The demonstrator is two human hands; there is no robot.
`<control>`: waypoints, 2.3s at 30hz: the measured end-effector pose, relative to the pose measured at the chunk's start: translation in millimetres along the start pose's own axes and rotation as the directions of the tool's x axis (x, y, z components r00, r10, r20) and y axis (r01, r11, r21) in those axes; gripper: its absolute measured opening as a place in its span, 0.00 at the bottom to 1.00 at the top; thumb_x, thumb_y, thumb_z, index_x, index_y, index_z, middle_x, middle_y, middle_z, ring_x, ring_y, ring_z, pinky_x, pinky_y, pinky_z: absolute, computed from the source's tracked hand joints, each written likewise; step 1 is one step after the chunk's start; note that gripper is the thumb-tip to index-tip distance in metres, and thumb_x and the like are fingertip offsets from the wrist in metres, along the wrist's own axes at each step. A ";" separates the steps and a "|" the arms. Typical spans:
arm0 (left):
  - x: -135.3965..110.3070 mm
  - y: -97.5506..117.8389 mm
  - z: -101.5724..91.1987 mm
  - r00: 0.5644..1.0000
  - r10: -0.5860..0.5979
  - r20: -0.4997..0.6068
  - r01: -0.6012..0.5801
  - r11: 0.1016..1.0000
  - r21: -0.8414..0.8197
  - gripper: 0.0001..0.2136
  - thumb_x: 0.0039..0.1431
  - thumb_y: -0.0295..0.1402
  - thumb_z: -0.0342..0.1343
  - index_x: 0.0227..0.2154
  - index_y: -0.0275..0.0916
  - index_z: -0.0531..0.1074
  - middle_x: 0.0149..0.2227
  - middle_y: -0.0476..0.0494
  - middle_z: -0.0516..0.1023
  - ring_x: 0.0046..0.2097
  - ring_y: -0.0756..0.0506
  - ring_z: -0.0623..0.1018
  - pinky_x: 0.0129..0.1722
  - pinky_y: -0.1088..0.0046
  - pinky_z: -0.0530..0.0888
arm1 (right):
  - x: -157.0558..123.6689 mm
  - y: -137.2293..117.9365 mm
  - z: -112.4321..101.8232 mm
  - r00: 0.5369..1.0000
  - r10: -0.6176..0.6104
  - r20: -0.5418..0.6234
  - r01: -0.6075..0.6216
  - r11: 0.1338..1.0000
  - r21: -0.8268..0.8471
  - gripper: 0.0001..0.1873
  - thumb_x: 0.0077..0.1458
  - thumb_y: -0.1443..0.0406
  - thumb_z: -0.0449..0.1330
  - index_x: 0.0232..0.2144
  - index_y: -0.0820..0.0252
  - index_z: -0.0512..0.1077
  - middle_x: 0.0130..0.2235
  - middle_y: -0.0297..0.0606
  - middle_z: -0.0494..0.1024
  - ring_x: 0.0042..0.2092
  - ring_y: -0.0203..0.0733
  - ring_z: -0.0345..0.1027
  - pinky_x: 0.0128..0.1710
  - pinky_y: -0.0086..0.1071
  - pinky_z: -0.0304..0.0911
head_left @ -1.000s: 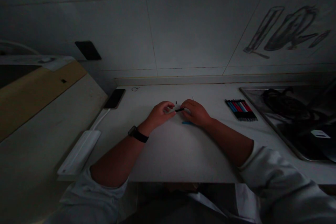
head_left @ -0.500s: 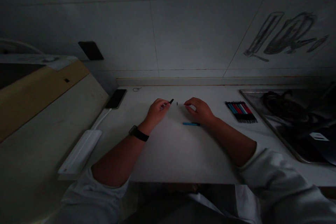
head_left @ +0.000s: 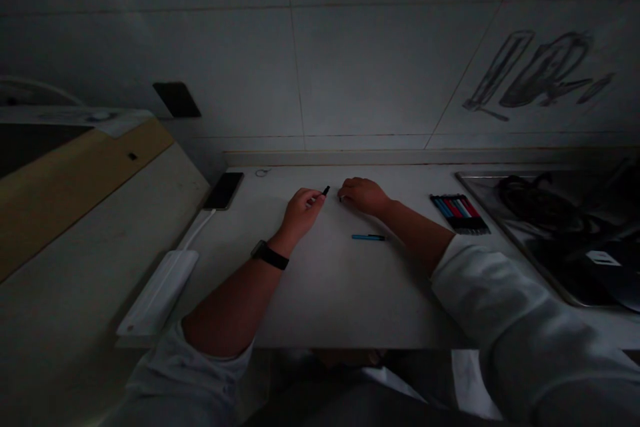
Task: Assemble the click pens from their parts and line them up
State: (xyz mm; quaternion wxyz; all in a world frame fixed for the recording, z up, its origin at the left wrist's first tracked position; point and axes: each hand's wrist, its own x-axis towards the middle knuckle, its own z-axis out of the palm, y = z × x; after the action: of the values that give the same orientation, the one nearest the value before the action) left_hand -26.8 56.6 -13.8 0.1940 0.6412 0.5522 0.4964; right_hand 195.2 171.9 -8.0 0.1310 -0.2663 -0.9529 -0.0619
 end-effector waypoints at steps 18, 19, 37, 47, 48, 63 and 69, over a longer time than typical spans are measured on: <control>-5.0 -1.1 6.7 0.979 0.170 0.108 -0.179 0.981 0.079 0.06 0.66 0.34 0.59 0.41 0.40 0.78 0.41 0.45 0.77 0.41 0.47 0.78 0.40 0.70 0.75 | -39.1 -27.4 -24.6 0.896 0.421 -0.141 -0.235 0.719 0.654 0.10 0.61 0.60 0.61 0.44 0.54 0.76 0.38 0.37 0.82 0.36 0.40 0.74 0.40 0.34 0.68; -5.9 -0.3 6.9 0.976 0.179 0.127 -0.190 0.978 0.084 0.06 0.67 0.35 0.59 0.41 0.40 0.79 0.42 0.45 0.77 0.42 0.47 0.78 0.40 0.70 0.76 | -41.6 -31.1 -22.0 0.878 0.457 -0.141 -0.236 0.670 0.704 0.11 0.60 0.58 0.61 0.43 0.54 0.76 0.37 0.37 0.82 0.36 0.41 0.74 0.41 0.35 0.68; -12.0 11.3 4.8 0.942 0.258 0.217 -0.291 0.947 0.137 0.04 0.66 0.33 0.61 0.40 0.41 0.79 0.41 0.44 0.76 0.44 0.45 0.78 0.48 0.64 0.76 | -43.5 -51.4 -3.5 0.820 0.567 -0.080 -0.122 0.309 0.943 0.14 0.53 0.53 0.68 0.34 0.54 0.75 0.34 0.35 0.79 0.36 0.41 0.73 0.40 0.37 0.68; -11.1 13.6 5.3 0.948 0.239 0.209 -0.260 0.962 0.081 0.05 0.67 0.35 0.60 0.40 0.42 0.79 0.41 0.43 0.77 0.45 0.45 0.78 0.48 0.64 0.76 | -44.9 -54.7 -10.6 0.838 0.536 -0.105 -0.133 0.386 0.913 0.15 0.55 0.51 0.67 0.37 0.54 0.79 0.37 0.38 0.82 0.40 0.43 0.76 0.44 0.38 0.70; -10.4 13.6 5.2 0.953 0.228 0.198 -0.243 0.969 0.054 0.06 0.67 0.36 0.59 0.41 0.41 0.79 0.42 0.43 0.77 0.45 0.45 0.78 0.47 0.65 0.76 | -44.7 -52.7 -13.3 0.835 0.538 -0.117 -0.132 0.402 0.906 0.16 0.56 0.50 0.67 0.39 0.54 0.80 0.39 0.38 0.83 0.41 0.43 0.76 0.45 0.38 0.71; -4.2 10.0 2.1 0.986 0.123 0.111 -0.107 0.984 -0.143 0.11 0.70 0.40 0.55 0.43 0.40 0.79 0.45 0.42 0.78 0.48 0.45 0.79 0.48 0.67 0.76 | -73.7 42.2 -21.3 0.908 0.418 -0.021 -0.404 0.889 0.213 0.15 0.60 0.70 0.59 0.44 0.53 0.83 0.47 0.44 0.82 0.44 0.48 0.75 0.48 0.41 0.69; -4.3 9.3 2.4 0.986 0.123 0.112 -0.114 0.990 -0.083 0.10 0.69 0.39 0.55 0.41 0.40 0.78 0.43 0.42 0.78 0.45 0.46 0.78 0.45 0.68 0.76 | -75.6 42.7 -13.9 0.958 0.275 0.085 -0.280 0.959 0.048 0.10 0.61 0.69 0.62 0.39 0.55 0.83 0.46 0.46 0.81 0.46 0.49 0.73 0.48 0.39 0.66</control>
State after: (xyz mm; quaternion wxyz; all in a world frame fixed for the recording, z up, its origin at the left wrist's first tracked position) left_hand -19.5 50.6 -9.2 0.2205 0.6930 0.4813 0.4894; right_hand 282.8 168.5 -14.0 0.1090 -0.3956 -0.9119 -0.0043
